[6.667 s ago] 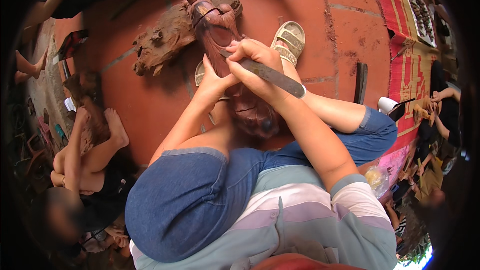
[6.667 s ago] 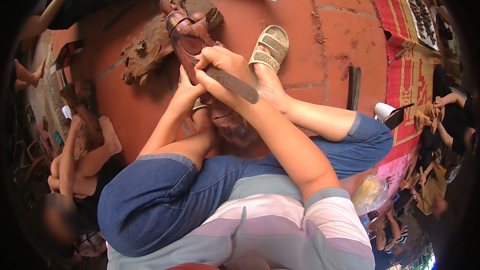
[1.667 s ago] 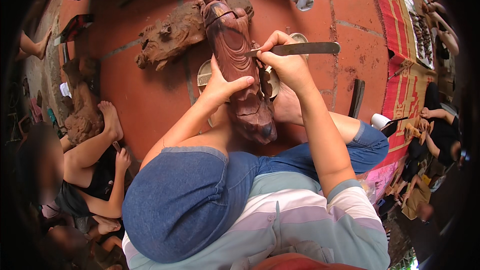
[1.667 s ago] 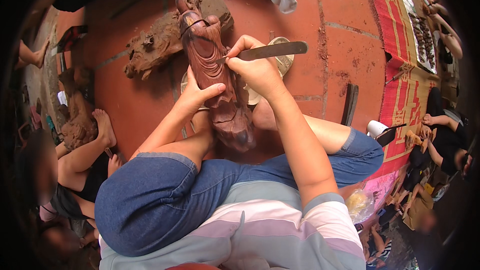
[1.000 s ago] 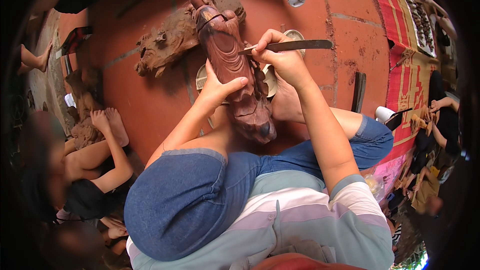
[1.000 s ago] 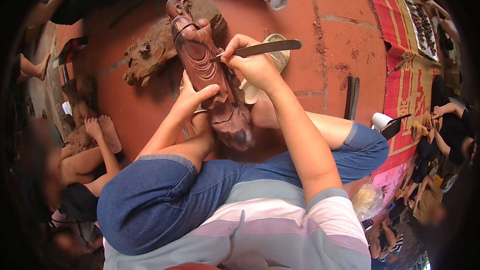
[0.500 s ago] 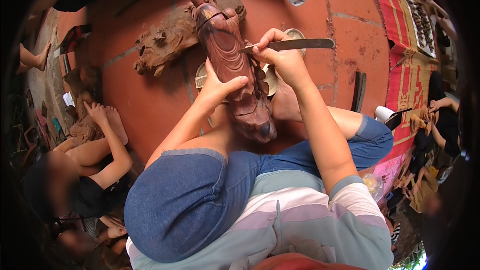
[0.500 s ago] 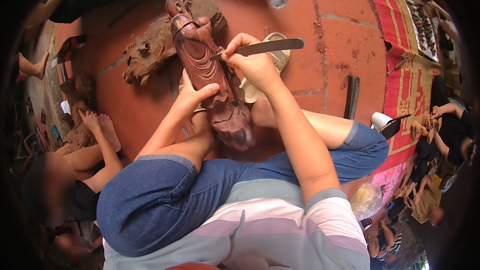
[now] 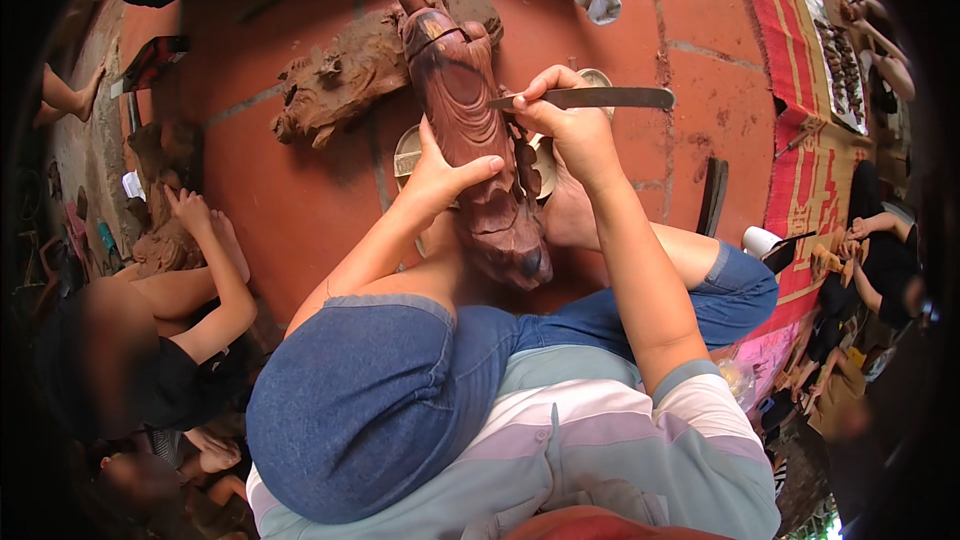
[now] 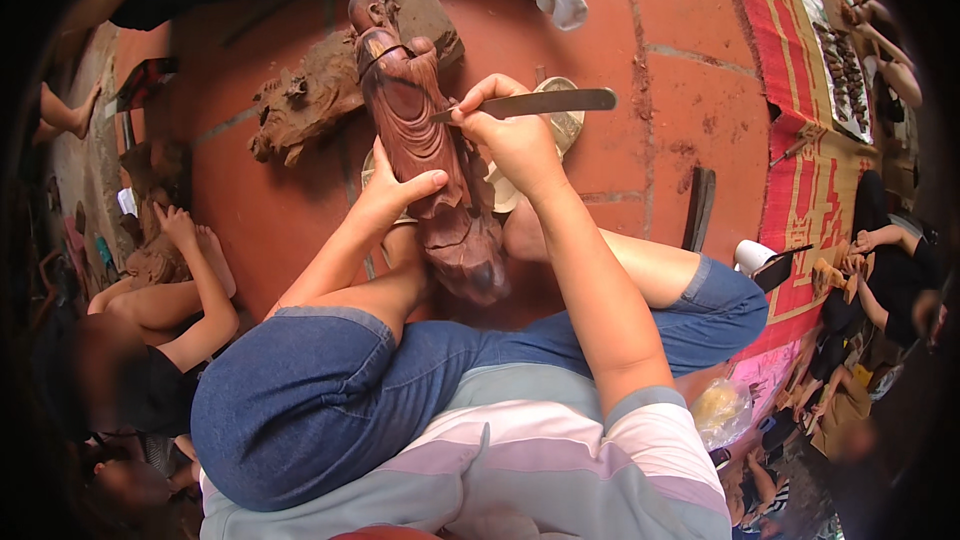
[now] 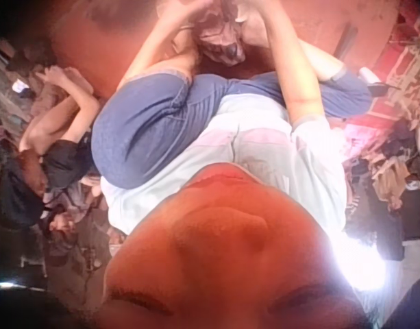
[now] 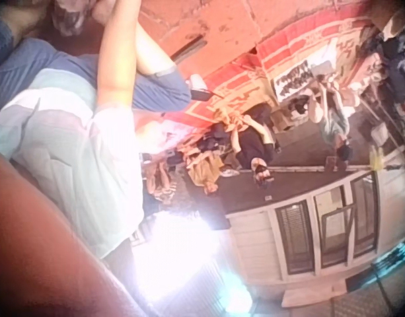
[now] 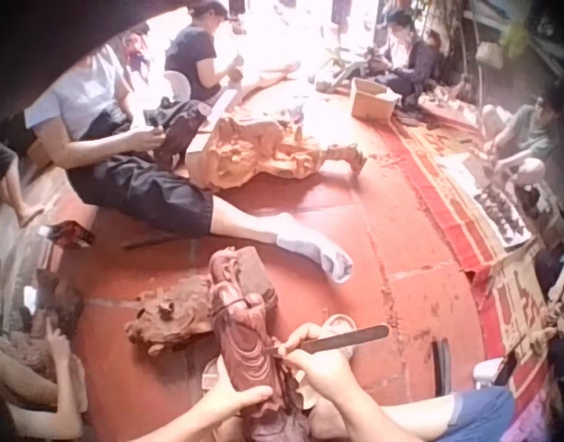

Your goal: The person carves a clay figurine using a small metal tool, refining the details of the figure's clothing and body. The person rotates the figurine to access different sides and continues to shape the clay with precise hand movements.

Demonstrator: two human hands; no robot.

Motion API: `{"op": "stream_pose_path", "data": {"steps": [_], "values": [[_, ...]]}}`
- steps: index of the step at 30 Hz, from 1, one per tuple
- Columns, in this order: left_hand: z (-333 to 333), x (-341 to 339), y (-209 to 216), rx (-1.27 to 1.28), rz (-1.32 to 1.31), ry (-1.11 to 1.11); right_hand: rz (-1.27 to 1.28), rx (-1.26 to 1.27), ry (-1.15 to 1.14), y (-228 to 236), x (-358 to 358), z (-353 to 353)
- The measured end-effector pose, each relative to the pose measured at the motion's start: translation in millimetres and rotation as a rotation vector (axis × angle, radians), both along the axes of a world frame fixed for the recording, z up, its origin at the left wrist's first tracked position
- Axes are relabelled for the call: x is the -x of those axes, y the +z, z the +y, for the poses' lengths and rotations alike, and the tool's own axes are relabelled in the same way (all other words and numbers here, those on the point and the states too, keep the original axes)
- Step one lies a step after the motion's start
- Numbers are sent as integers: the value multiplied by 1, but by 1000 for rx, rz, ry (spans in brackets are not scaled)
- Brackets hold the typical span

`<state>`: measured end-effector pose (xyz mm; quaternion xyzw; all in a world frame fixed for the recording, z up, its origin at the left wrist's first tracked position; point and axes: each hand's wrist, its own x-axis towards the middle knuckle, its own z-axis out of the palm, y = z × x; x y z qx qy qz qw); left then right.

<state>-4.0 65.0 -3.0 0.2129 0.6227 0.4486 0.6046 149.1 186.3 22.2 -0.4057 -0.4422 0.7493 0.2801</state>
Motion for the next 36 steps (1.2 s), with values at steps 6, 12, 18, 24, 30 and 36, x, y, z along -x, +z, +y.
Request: {"op": "stream_pose_path", "data": {"steps": [6,12,18,24,30,36], "values": [[-1,-1,-7,-44,-20,17,81,-109,-108,0,-9,-8],[-2,1,-10,-81,-23,7,-159,-230,25,13,18,-33],[-1,2,-6,-53,-56,0,-125,-175,-61,13,17,-30],[-2,0,-10,-61,-17,9,-172,-168,-147,7,16,-36],[2,-1,1,-71,-56,10,-183,-213,-115,13,24,-44],[0,-2,1,-49,-59,40,-239,-229,-115,31,32,-45]]}}
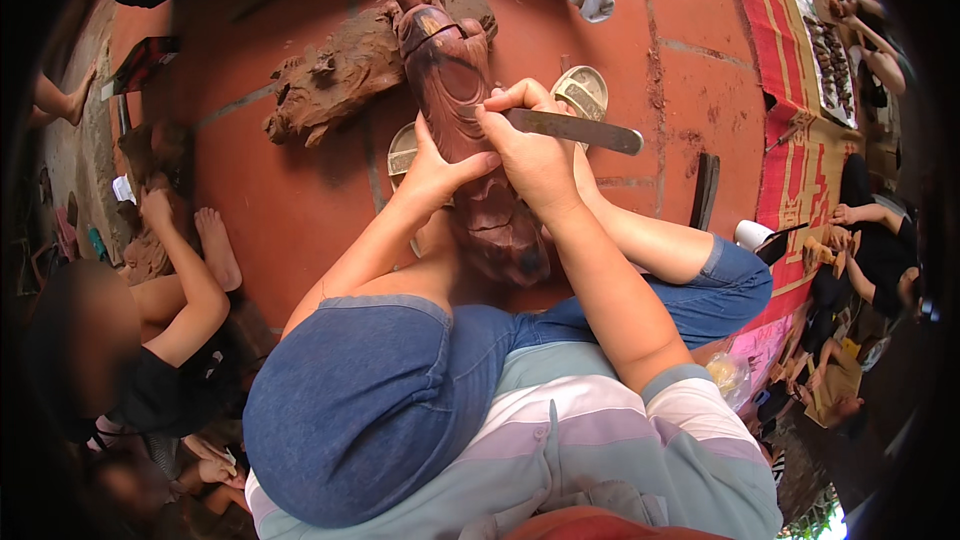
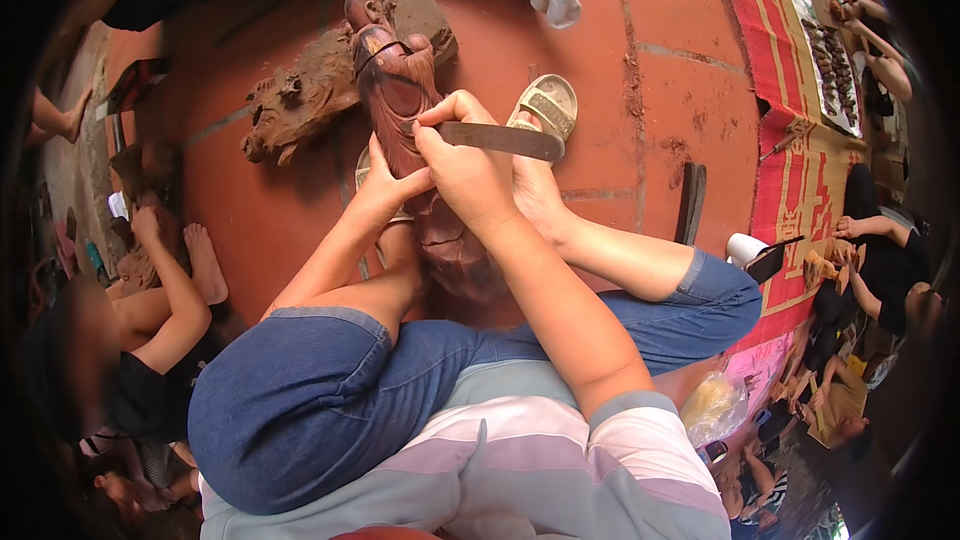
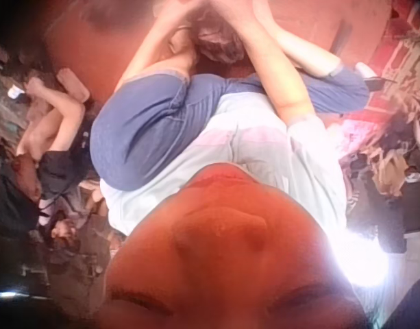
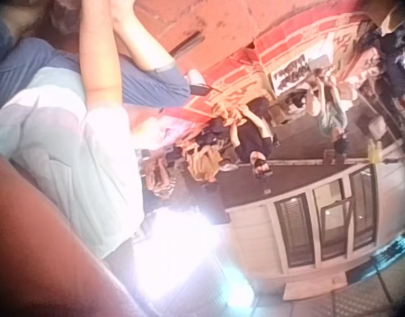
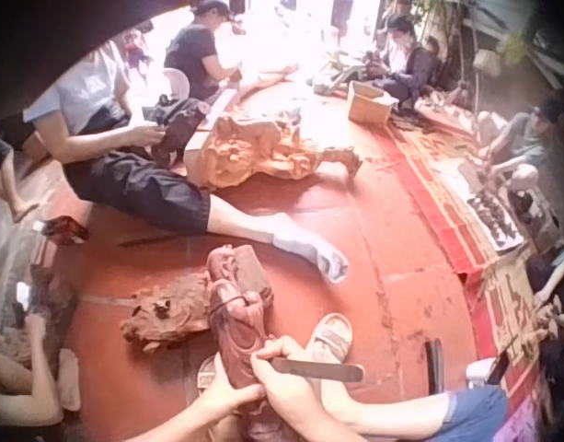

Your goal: The person carves a clay figurine using a small metal tool, refining the details of the figure's clothing and body. The person rotates the figurine to access different sides and continues to shape the clay with precise hand movements.

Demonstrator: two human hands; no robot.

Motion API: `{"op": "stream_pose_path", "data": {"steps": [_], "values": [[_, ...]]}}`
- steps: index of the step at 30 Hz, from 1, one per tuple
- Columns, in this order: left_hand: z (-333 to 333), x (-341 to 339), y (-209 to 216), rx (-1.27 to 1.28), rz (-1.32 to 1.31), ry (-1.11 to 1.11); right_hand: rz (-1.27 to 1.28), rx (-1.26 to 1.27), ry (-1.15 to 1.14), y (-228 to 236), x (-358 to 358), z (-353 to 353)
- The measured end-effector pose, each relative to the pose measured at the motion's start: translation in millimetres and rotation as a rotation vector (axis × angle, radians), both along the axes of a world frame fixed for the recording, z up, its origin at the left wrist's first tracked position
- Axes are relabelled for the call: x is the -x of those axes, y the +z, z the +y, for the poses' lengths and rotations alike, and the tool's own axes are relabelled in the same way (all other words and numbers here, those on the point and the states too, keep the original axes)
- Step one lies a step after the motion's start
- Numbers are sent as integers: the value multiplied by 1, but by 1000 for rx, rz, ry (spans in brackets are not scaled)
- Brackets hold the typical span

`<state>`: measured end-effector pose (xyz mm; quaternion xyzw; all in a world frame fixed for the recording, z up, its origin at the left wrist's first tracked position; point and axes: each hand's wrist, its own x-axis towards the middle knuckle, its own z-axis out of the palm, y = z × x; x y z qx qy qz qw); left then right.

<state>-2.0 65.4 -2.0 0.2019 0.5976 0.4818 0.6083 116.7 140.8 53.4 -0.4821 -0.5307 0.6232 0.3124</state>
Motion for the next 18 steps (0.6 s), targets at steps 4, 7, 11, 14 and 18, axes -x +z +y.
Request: {"op": "stream_pose_path", "data": {"steps": [4,7,11,14,18], "values": [[-4,2,-11,-4,43,-24,-8,-17,-8,-27,-12,10],[-3,2,-12,11,54,-26,28,-14,-57,-27,-8,10],[-2,1,-4,15,2,-35,15,-3,2,-16,-5,6],[-2,1,-5,28,57,-32,103,84,-23,-24,-13,15],[-4,2,-9,20,42,-30,35,22,19,-7,-1,8]]}}
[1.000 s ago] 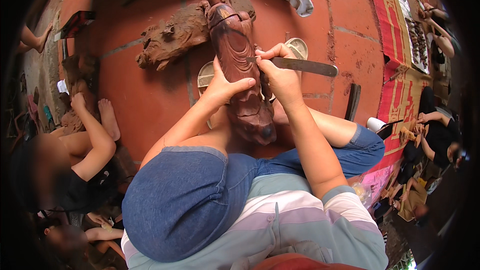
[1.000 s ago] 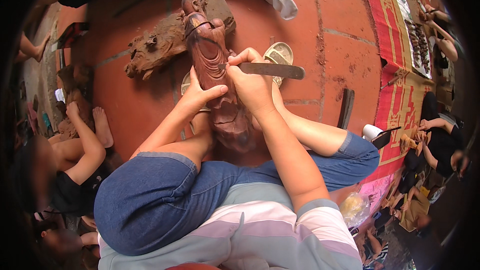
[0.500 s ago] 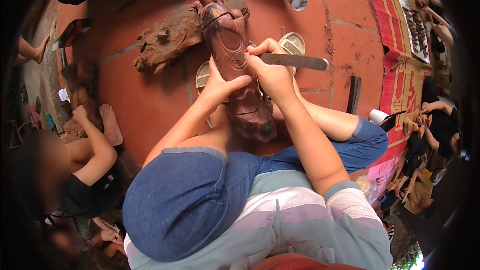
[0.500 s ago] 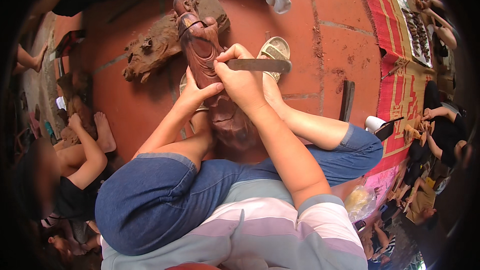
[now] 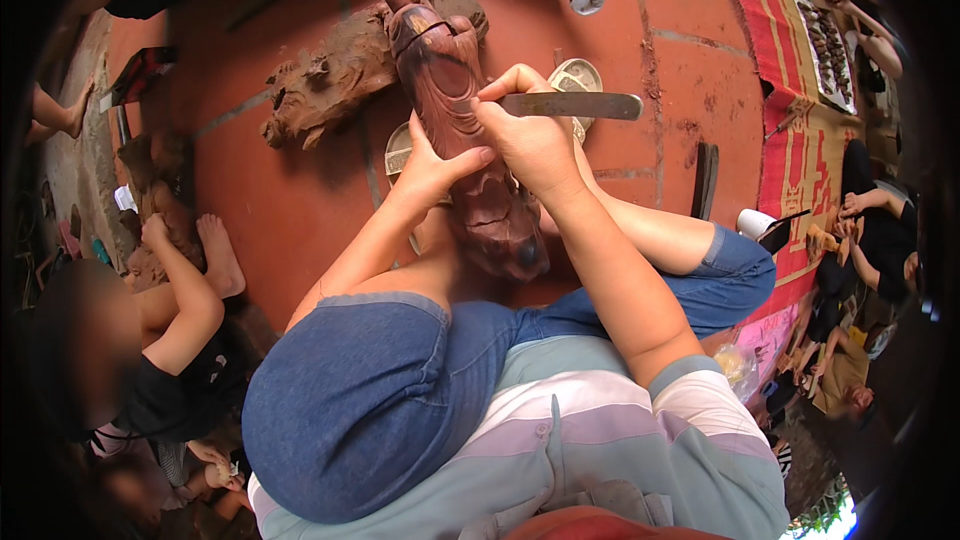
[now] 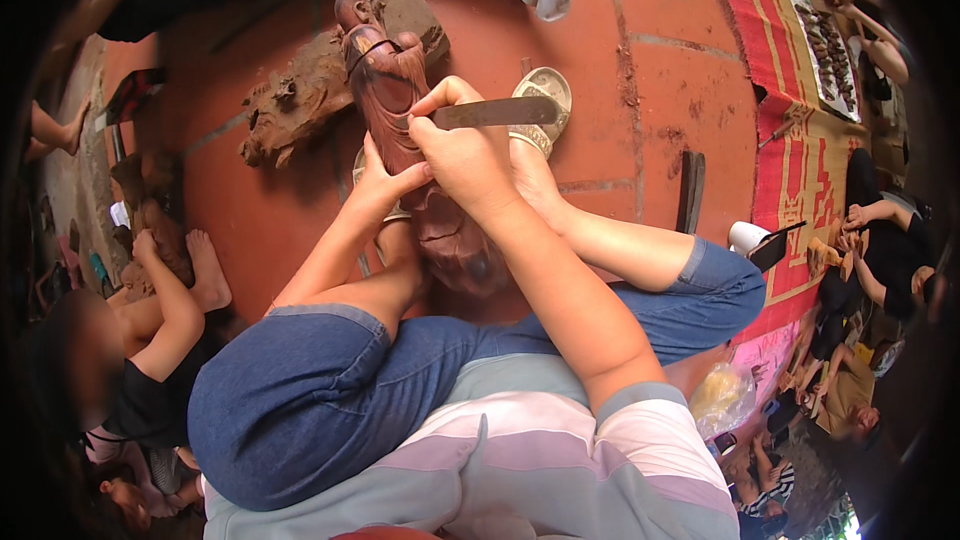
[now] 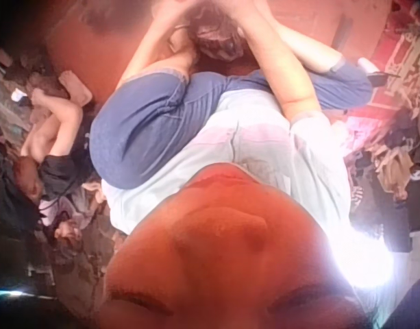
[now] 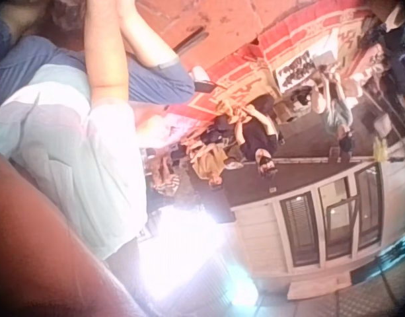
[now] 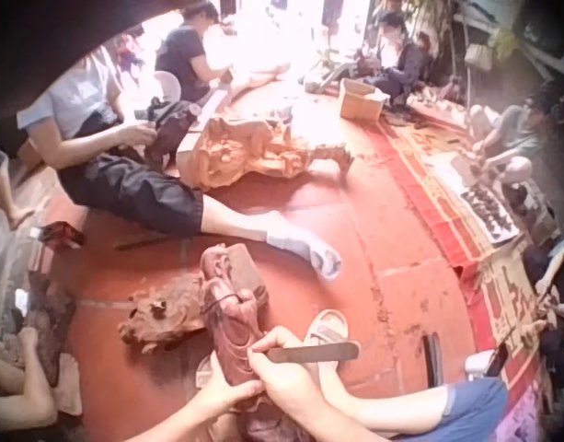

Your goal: The person carves a clay figurine using a small metal tool, refining the details of the figure's clothing and body. The person rotates the figurine to access different sides and continues to shape the clay with precise hand movements.

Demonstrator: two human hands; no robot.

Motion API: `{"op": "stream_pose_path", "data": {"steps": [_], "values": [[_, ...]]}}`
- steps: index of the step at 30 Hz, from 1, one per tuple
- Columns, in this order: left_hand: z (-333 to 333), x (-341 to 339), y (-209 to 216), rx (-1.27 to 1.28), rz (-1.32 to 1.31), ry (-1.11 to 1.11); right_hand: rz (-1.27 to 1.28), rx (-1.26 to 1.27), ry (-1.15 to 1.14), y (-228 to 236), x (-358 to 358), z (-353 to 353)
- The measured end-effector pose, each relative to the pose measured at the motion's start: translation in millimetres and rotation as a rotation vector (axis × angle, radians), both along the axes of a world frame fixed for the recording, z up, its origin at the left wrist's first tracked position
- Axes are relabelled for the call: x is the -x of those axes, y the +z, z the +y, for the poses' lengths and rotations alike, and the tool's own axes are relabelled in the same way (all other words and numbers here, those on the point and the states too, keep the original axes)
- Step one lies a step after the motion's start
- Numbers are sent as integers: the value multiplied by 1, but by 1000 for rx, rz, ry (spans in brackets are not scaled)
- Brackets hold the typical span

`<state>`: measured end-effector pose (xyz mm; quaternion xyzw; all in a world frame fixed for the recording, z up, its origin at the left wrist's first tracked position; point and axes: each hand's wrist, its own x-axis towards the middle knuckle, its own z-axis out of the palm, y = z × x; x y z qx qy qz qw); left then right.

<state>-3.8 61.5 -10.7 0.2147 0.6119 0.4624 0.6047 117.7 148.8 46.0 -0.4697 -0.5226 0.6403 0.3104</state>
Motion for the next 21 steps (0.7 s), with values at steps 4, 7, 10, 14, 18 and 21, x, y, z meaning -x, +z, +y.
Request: {"op": "stream_pose_path", "data": {"steps": [4,7,10,14,18,21], "values": [[2,0,4,-12,15,-15,-70,-25,-6,-9,-10,10],[5,0,5,-25,15,-14,-145,-86,-12,-11,-11,12],[2,-1,3,-1,2,-2,-69,28,33,-1,-12,7],[2,0,1,-17,-21,6,-206,-171,190,3,-20,5],[5,-2,11,-8,-22,3,-145,-378,148,2,-11,1],[3,2,-4,-21,0,-16,-265,-433,227,6,3,1]]}}
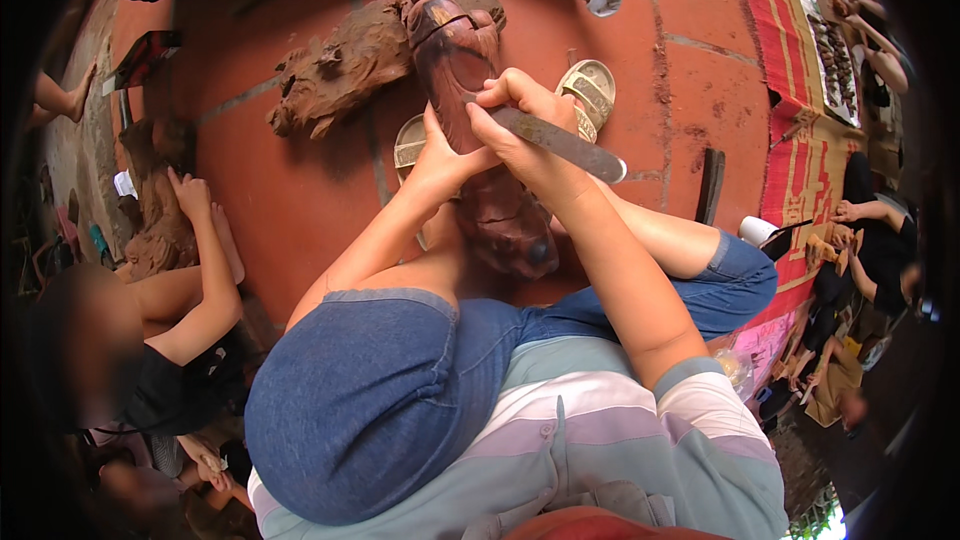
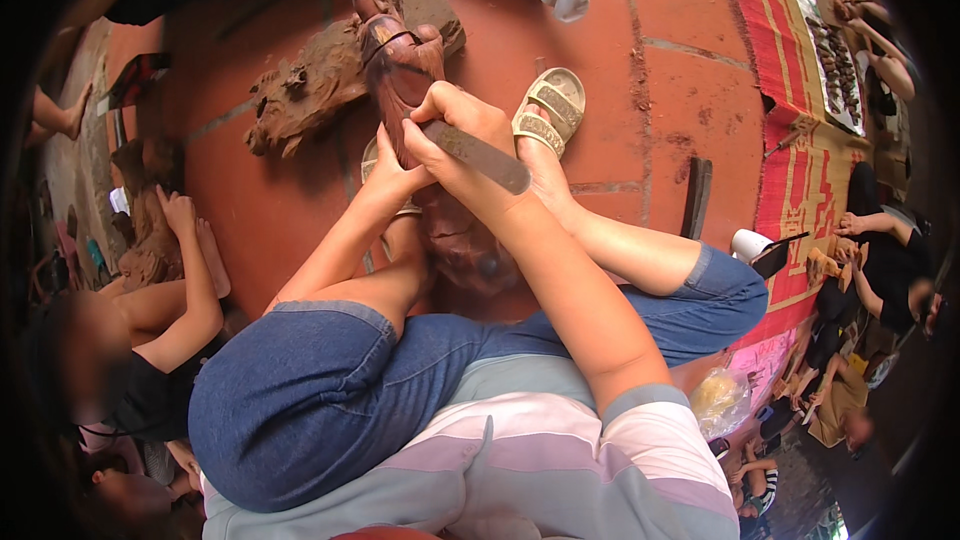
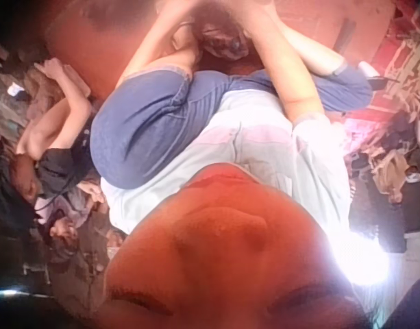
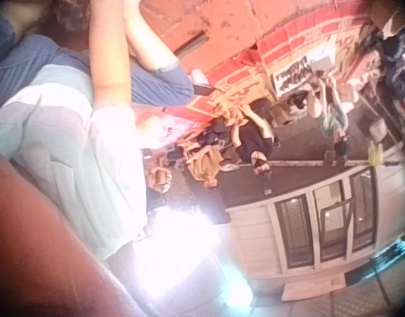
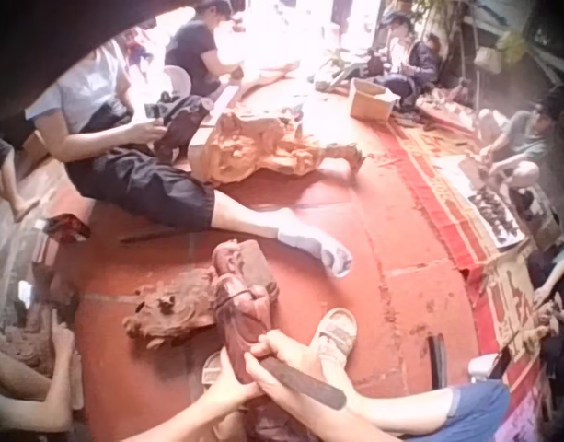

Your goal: The person carves a clay figurine using a small metal tool, refining the details of the figure's clothing and body. The person rotates the figurine to access different sides and continues to shape the clay with precise hand movements.

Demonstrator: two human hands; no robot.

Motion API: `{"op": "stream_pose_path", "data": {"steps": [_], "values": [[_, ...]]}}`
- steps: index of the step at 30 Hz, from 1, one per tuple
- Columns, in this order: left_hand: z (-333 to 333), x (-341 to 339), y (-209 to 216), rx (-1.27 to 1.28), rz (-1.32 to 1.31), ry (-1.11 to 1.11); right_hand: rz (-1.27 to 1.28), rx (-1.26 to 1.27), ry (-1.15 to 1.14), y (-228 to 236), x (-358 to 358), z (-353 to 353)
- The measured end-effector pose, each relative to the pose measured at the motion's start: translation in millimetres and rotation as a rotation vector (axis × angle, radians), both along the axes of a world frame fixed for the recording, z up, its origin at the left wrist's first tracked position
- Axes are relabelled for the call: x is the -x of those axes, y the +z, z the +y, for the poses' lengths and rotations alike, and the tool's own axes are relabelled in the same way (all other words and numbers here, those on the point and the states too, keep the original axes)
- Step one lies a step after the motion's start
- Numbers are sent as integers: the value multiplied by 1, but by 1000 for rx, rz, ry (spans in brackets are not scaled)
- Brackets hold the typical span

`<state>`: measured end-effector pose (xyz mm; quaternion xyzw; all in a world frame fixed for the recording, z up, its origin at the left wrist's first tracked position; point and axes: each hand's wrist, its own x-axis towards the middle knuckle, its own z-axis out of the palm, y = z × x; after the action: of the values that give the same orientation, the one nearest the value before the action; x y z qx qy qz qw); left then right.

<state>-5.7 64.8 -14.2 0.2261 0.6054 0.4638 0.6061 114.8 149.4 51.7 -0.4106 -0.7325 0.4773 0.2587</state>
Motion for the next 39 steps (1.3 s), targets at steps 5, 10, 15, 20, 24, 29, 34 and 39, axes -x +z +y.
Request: {"op": "stream_pose_path", "data": {"steps": [5,10,15,20,24,29,34,39], "values": [[1,-1,3,8,6,-7,27,-61,44,-10,-11,3],[-1,-2,-2,-22,1,-1,74,-72,-33,-9,0,2],[-1,-1,-1,-57,16,-15,61,2,-39,-13,-15,1],[-2,0,0,-28,-15,5,73,6,0,-8,-6,3],[2,-3,13,-43,-1,12,49,81,19,-12,-18,8],[2,-2,12,-14,-29,28,3,177,37,6,-5,12],[-2,-1,-2,-13,-14,26,42,313,41,-14,-26,20],[-2,-1,2,12,-56,26,190,345,18,-26,-25,20]]}}
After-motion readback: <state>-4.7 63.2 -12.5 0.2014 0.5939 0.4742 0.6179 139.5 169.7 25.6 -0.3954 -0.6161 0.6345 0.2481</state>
